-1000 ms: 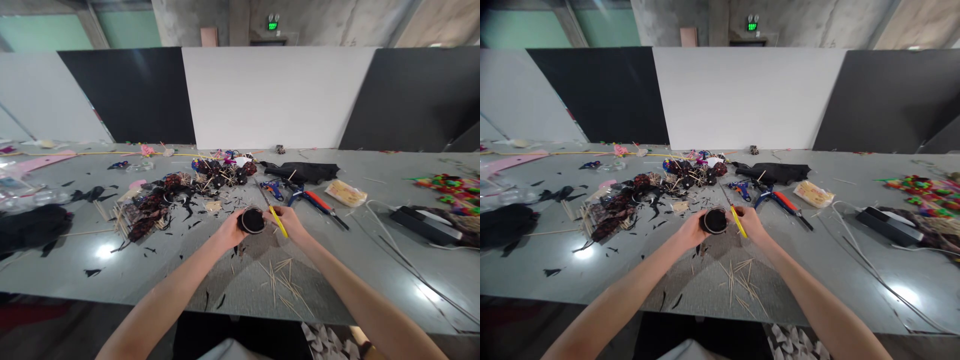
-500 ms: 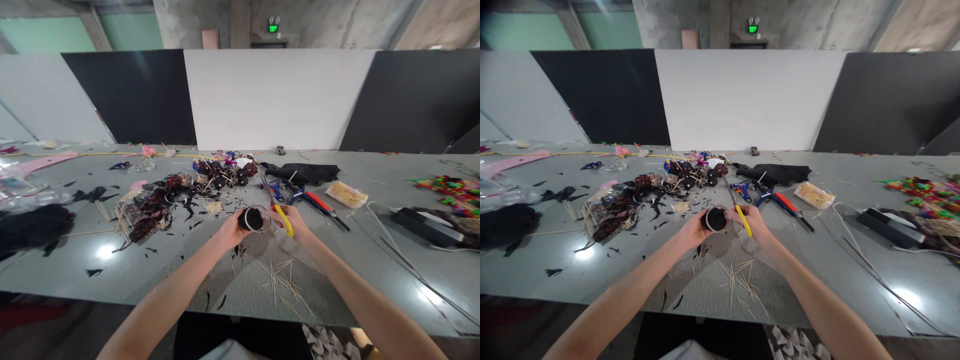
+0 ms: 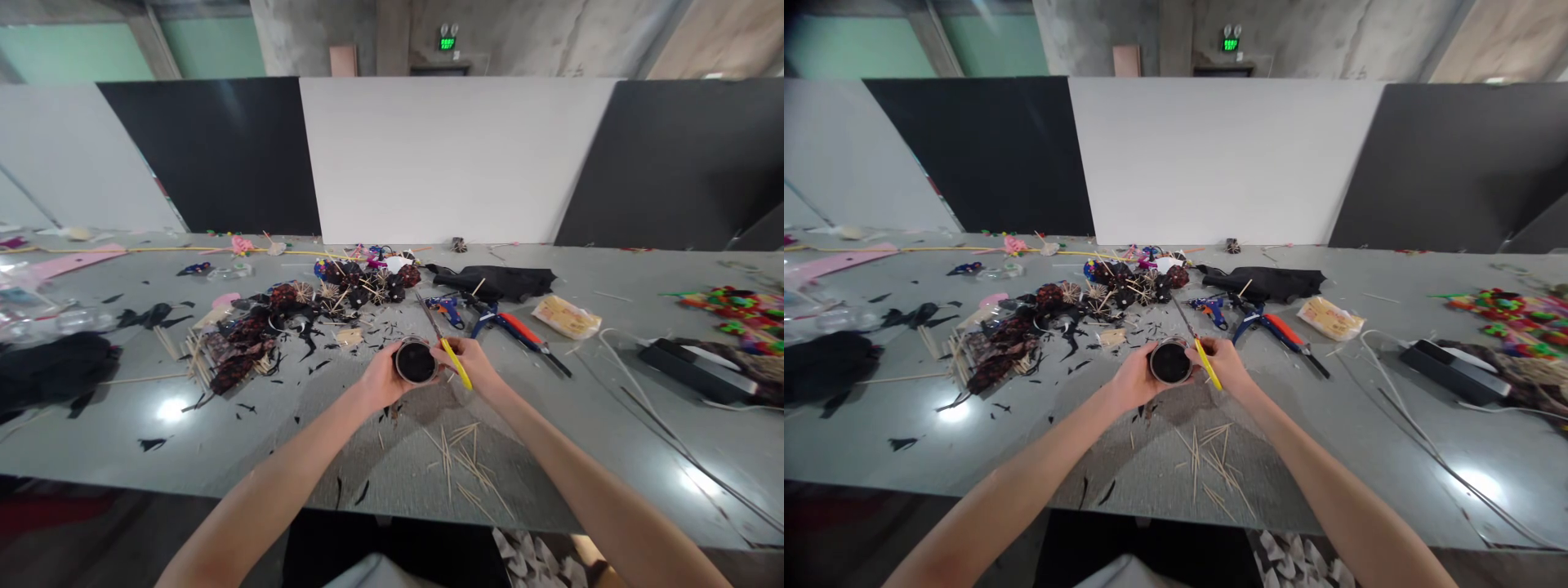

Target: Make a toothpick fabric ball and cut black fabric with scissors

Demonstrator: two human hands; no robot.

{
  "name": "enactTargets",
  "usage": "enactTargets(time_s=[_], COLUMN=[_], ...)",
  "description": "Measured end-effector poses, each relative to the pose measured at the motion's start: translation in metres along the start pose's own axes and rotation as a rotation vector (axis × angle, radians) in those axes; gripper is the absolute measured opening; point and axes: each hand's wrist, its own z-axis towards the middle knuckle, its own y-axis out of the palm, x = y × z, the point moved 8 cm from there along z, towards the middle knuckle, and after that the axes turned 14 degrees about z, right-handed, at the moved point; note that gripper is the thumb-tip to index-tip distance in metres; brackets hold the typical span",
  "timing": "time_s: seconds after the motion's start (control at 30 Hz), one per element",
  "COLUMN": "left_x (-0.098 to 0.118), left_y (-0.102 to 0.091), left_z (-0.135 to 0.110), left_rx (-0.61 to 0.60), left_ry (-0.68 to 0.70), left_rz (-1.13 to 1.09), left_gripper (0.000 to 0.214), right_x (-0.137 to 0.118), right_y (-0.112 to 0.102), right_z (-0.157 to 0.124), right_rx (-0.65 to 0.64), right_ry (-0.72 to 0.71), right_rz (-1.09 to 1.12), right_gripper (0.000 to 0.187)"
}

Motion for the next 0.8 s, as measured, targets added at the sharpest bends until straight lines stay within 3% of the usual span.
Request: enactTargets(time_s=[0.6,0.8], left_x=[0.001,0.001], left_y=[0.003,0.002], left_z=[0.0,-0.003], left_rx=[-0.1,-0.028], left_ry=[0.045,0.056], left_rz=[0.012,0.053], left_gripper=[0.044,0.037], right_x=[0.0,-0.01], right_y=[-0.004,0.001], right_z=[0.0,-0.005], right_rx=[0.011,0.006], right_ry=[-0.07,-0.08], right_rz=[-0.113,-0.199], right_gripper=[0.045,0.045])
